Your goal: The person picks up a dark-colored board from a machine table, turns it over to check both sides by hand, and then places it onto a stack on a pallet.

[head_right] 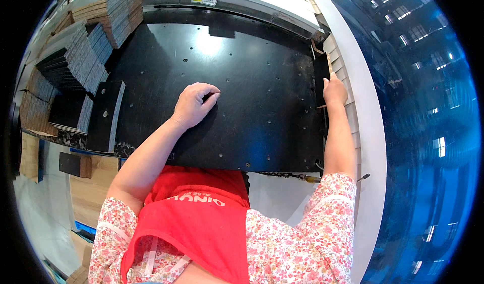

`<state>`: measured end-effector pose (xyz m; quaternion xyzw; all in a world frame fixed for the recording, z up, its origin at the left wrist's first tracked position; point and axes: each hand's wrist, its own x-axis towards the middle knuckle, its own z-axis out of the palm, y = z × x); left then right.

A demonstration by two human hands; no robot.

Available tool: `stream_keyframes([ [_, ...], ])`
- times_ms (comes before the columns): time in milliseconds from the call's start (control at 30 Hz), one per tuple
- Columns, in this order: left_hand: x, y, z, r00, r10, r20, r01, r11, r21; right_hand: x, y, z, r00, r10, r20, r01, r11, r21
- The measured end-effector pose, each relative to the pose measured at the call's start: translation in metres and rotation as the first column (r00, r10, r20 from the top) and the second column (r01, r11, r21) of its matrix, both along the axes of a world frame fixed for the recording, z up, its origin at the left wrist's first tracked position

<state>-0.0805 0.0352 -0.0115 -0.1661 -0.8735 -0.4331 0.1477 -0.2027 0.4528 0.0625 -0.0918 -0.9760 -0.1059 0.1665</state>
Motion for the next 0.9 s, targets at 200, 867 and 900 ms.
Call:
stream_keyframes([
  [200,-0.001,0.0,-0.002,1.0,0.002,-0.004,-0.002,1.0,-0.007,0.02,-0.022,-0.007,0.985,0.156,0.074,-0.161,0.984,0.07],
  [867,0.001,0.0,0.001,1.0,-0.007,-0.004,0.006,1.0,-0.028,0.038,-0.074,-0.003,0.974,-0.014,0.225,0.013,1.0,0.007],
  [900,0.0,-0.001,0.0,1.0,-0.012,-0.006,0.012,1.0,-0.028,0.031,-0.063,-0.006,0.981,0.007,0.193,-0.008,1.0,0.008],
])
